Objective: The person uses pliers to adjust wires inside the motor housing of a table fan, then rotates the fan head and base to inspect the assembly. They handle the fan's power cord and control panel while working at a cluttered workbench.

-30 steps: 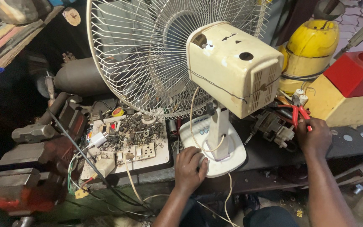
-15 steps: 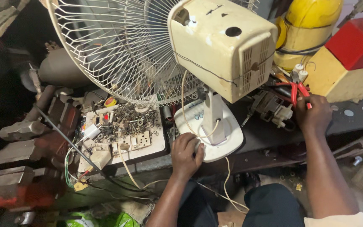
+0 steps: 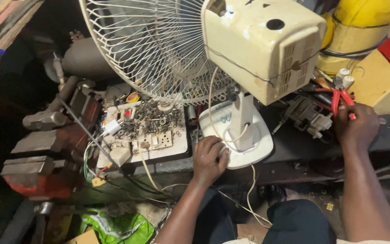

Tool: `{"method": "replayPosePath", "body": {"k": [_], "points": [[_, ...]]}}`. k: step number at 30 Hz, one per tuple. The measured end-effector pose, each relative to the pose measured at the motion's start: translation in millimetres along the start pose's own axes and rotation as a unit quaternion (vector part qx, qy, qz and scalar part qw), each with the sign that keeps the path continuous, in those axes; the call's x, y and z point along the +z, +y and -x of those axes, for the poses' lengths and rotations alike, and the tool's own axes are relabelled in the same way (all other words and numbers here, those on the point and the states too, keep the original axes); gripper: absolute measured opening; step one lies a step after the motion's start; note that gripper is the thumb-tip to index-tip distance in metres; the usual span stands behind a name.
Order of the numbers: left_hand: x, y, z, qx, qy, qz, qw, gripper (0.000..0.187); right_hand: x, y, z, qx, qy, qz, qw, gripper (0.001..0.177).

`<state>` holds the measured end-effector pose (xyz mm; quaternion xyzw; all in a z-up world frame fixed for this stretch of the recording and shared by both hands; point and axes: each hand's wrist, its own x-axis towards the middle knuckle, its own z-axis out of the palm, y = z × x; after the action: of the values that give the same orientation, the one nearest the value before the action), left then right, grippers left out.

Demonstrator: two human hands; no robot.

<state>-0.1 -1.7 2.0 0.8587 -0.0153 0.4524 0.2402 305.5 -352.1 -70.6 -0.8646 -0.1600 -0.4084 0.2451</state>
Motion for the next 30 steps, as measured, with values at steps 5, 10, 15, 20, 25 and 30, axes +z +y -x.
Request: {"method": "replayPosePath", "body": {"k": [5, 10, 15, 20, 25, 30], "points": [[-1, -1, 2, 0.001, -0.002, -0.001, 1.0, 0.017, 0, 5, 0, -0.011, 0.043, -0.031, 0.999, 0.006], [-1, -2, 1, 0.002, -0.003, -0.007, 1.0, 0.018, -27, -19, -2, 0.082, 0.111, -0.285, 0.949, 0.012], [-1, -2, 5, 0.003, -0.008, 0.0, 1.0, 0.017, -70, -101, 27, 0.071, 0.094, -0.411, 0.904, 0.008], [0, -4, 4, 0.003, -0.008, -0.001, 1.0, 0.018, -57, -213, 46, 0.121, -0.149, -0.551, 0.812, 0.02], [-5, -4, 3, 0.004, -0.012, 0.013, 1.0, 0.017, 9, -256, 0, 0.375, -0.181, -0.69, 0.593, 0.027], [-3, -4, 4, 0.011, -0.01, 0.003, 1.0, 0.016, 86, -252, -16, 0.426, -0.197, -0.68, 0.564, 0.035]]}}
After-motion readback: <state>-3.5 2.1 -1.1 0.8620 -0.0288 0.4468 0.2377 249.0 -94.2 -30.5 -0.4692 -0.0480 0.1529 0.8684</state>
